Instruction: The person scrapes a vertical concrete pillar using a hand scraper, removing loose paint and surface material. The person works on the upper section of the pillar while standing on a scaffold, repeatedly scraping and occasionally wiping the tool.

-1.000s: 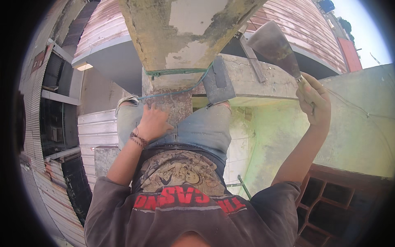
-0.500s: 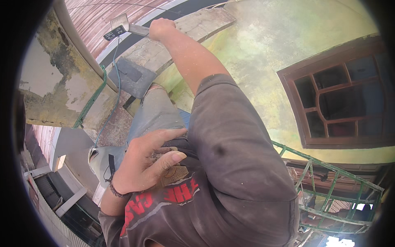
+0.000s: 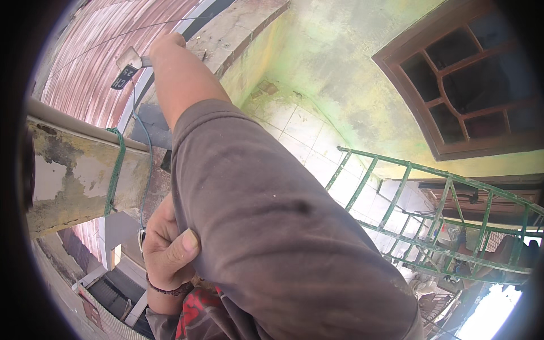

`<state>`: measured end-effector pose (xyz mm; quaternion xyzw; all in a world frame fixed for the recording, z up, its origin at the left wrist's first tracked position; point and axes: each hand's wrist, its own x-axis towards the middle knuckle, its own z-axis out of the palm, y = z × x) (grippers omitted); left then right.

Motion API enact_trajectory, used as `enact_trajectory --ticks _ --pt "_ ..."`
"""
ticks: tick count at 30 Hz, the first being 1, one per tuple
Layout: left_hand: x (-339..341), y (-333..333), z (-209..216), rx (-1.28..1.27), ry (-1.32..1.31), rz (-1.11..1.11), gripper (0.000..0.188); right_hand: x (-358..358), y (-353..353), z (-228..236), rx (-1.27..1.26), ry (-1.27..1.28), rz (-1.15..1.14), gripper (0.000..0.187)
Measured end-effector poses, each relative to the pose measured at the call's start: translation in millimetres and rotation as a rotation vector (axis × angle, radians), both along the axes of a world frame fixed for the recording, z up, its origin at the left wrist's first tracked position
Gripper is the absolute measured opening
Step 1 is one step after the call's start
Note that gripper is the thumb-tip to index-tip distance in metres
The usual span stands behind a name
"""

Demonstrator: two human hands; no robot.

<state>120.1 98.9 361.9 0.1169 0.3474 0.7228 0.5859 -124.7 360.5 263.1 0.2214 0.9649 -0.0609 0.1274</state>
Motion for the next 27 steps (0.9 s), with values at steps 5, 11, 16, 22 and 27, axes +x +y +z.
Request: enact_trajectory --ticks 5,11,16,22,27 --pt "-3 -28 -12 -0.038 0.387 0.107 0.043 2 13 -19 0.011 -0.001 0.002 0.039" --pt "-5 -55 -14 -0.156 0.466 0.281 0.042 -11 -21 -4 -0.031 0.0 0.055 0.039" --pt "-13 -57 -20 -0.147 0.435 0.276 0.042 -19 -26 19 -0.027 0.036 0.031 0.039" --pt "-11 -50 -25 -0.124 0.34 0.232 0.041 -26 -62 48 -0.053 0.067 0.09 0.039" --pt "-2 -53 -26 -0.052 0.29 0.236 0.041 -7 -99 98 0.047 -0.24 0.029 0.034"
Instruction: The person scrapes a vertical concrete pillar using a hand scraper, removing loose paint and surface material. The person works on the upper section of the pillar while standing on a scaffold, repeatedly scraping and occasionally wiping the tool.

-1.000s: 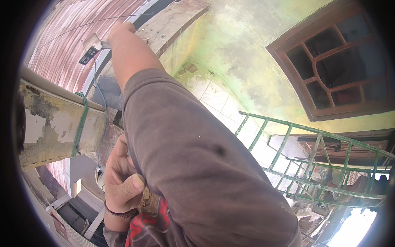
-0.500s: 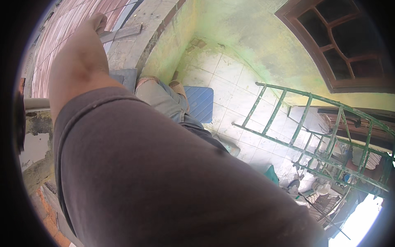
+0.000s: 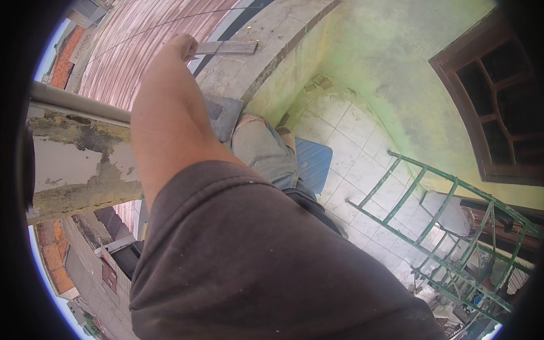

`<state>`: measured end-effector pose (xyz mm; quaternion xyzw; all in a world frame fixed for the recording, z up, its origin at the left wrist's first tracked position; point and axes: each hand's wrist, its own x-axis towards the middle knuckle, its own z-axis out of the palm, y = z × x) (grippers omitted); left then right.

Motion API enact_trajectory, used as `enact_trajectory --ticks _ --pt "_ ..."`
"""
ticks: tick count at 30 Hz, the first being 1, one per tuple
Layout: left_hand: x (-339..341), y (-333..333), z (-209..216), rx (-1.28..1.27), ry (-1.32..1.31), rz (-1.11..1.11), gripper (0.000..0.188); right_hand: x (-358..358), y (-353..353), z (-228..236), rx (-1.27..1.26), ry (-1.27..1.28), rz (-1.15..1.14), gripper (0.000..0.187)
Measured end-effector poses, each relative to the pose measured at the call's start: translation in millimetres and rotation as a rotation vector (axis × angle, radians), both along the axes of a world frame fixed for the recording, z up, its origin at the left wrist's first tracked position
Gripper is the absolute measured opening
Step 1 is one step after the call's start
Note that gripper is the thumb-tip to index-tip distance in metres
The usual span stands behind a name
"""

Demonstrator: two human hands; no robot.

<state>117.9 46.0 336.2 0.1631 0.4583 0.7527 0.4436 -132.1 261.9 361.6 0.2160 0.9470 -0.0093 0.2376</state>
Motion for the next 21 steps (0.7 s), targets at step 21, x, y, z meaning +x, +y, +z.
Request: enact_trajectory --ticks 21 --pt "18 0 30 0.596 -0.551 -0.153 0.042 -36 17 -72 -0.014 0.494 0.042 0.033"
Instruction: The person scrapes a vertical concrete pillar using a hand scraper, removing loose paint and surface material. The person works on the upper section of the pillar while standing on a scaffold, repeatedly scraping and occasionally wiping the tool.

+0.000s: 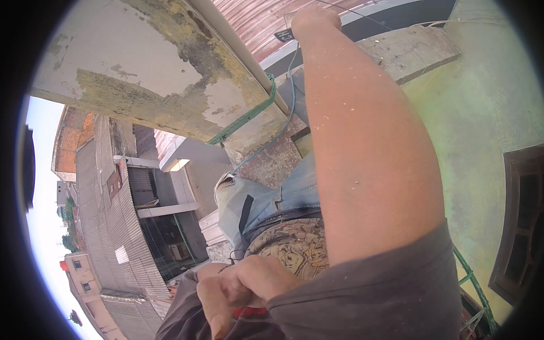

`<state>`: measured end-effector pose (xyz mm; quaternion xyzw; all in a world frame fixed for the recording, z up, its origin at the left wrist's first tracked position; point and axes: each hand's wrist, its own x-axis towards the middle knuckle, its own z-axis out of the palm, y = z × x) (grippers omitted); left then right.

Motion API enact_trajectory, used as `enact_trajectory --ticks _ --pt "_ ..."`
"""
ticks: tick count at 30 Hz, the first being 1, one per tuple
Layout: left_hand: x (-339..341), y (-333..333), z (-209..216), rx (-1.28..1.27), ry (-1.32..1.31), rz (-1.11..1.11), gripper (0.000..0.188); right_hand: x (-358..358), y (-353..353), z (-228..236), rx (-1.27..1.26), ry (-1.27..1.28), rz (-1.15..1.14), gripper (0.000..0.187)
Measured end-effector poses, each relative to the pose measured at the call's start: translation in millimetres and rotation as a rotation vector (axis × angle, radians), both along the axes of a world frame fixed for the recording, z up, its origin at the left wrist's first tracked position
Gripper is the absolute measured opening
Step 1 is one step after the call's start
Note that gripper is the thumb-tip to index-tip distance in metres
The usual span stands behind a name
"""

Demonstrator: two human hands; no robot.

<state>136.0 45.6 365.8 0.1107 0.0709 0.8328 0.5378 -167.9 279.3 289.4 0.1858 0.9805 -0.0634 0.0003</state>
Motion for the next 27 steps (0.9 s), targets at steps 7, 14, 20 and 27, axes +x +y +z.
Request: enact_trajectory --ticks 7,14,20,27 --pt "-48 -22 -70 -0.887 0.713 0.603 0.036 106 -13 -169 -0.953 0.463 -0.15 0.038" --pt "-15 61 -121 -0.158 1.797 0.38 0.055 172 -87 -181 -1.64 0.422 -0.253 0.018" --pt "-108 29 -148 -1.184 2.345 0.608 0.05 155 -61 -143 -1.869 0.596 -0.584 0.016" --pt "-66 -1 -156 -0.616 2.059 0.454 0.043 174 -103 -141 -1.96 0.362 -0.306 0.017"
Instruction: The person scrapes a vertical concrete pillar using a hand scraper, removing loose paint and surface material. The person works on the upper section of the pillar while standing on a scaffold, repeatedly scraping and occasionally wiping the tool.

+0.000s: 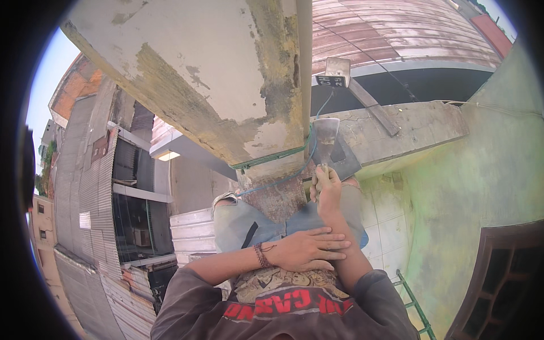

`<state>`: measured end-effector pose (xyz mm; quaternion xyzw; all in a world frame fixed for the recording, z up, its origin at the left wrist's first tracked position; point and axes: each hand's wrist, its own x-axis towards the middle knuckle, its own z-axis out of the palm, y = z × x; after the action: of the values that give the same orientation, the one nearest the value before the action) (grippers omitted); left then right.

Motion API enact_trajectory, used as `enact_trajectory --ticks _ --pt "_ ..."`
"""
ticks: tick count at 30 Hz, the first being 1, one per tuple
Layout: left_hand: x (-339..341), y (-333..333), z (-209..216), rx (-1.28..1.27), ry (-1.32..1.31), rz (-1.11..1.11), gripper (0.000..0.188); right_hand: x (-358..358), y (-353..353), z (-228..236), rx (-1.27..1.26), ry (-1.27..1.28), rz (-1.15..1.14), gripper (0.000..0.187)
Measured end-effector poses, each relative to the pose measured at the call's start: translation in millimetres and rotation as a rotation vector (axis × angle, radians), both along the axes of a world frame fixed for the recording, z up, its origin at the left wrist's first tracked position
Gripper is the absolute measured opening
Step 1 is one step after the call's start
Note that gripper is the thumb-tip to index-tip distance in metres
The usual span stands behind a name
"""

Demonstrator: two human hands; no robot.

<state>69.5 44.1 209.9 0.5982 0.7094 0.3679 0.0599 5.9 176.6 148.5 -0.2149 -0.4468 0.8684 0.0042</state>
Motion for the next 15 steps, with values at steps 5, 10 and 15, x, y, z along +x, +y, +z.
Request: enact_trajectory --ticks 5,10,15 --pt "-57 -75 1 -0.349 -0.125 0.644 0.024 -13 25 9 0.265 0.039 -0.242 0.017" --pt "-51 -14 68 0.12 0.199 0.492 0.031 -40 36 -7 1.035 0.126 -0.114 0.035" --pt "-45 80 20 0.334 0.209 0.18 0.035 -65 46 28 1.401 -0.039 0.197 0.036"
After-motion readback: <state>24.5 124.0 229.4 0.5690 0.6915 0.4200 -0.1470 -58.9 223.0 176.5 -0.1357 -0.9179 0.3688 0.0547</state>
